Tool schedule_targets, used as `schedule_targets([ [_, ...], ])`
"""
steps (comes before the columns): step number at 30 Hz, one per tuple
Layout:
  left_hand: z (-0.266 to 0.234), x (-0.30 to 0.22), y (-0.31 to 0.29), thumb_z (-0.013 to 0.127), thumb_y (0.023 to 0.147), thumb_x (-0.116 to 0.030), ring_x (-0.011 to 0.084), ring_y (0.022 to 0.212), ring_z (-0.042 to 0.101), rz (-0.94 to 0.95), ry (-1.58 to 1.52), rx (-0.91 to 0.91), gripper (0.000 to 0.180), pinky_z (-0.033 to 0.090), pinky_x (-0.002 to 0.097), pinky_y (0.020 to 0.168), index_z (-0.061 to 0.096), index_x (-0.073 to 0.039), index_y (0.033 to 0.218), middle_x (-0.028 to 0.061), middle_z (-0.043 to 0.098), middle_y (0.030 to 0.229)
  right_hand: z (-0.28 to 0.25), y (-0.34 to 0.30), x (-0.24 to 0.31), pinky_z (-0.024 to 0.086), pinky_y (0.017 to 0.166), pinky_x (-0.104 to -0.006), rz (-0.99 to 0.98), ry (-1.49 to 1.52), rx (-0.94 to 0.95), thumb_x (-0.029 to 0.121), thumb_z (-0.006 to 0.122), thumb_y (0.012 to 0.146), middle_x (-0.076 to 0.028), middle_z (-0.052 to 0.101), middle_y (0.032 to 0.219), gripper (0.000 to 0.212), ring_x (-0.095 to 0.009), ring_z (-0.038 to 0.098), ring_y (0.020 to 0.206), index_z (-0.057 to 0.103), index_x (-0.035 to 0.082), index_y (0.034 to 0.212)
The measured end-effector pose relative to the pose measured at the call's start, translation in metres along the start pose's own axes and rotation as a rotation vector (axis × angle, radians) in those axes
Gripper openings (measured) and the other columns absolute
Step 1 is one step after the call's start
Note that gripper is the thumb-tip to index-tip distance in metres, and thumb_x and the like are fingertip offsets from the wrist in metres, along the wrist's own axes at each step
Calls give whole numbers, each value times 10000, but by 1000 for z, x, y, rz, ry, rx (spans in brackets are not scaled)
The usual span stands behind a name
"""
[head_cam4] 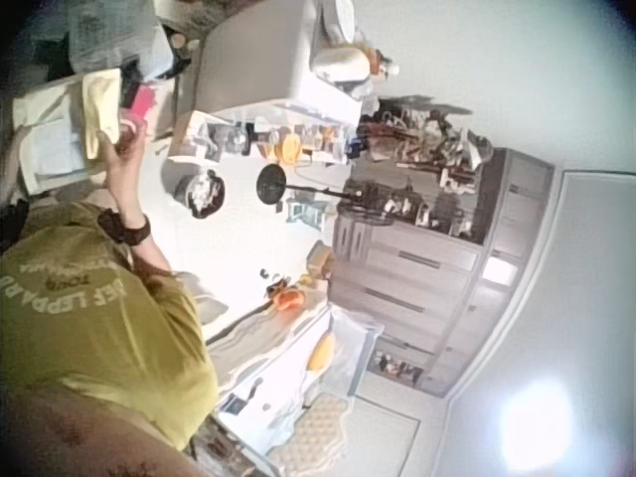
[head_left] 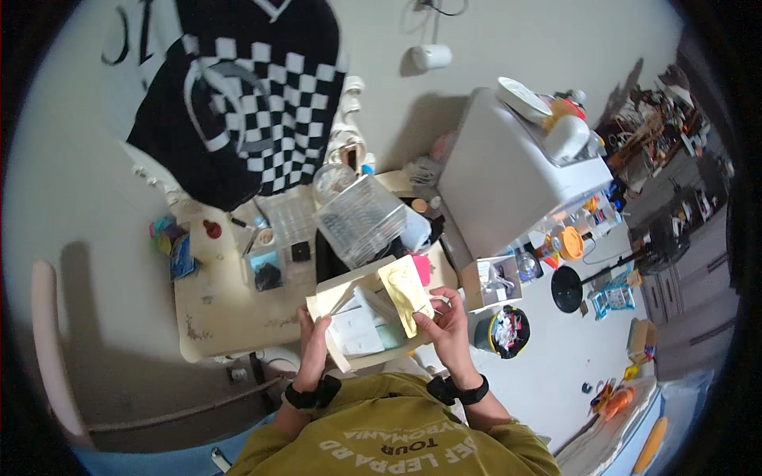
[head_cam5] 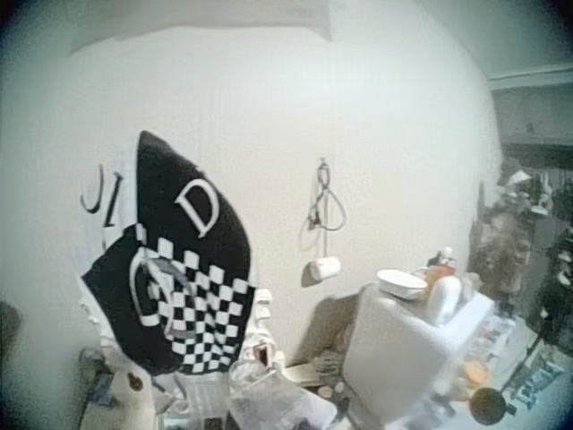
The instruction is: Organize various items on a vanity table and wipe the surface.
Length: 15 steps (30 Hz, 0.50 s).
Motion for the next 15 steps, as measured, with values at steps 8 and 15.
schedule_targets([
  [8, 46, 19, 11, 459, 832, -160, 183, 953, 445, -61, 16, 140, 424, 357, 301, 839, 314, 3, 1196, 119, 451, 1067, -65, -21, 79, 384, 889, -388, -703, -624, -124, -77, 599, 614, -99, 558, 962, 222, -275, 525, 980, 623, 56, 790],
  [15, 70, 34, 17, 467, 798, -159, 194, 1019, 442, -135, 9, 254, 466, 354, 305, 870, 330, -21, 1221, 102, 447, 1120, -108, -39, 92, 380, 902, -385, -693, -429, -212, -72, 604, 632, -101, 439, 1084, 165, -261, 444, 1066, 622, 55, 735],
])
Point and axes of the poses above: each hand's wrist, its own y-axis towards the middle knuckle, its own z-axis out of the palm, x = y × z, the point moved 7 cm from there along y, towards the middle knuckle
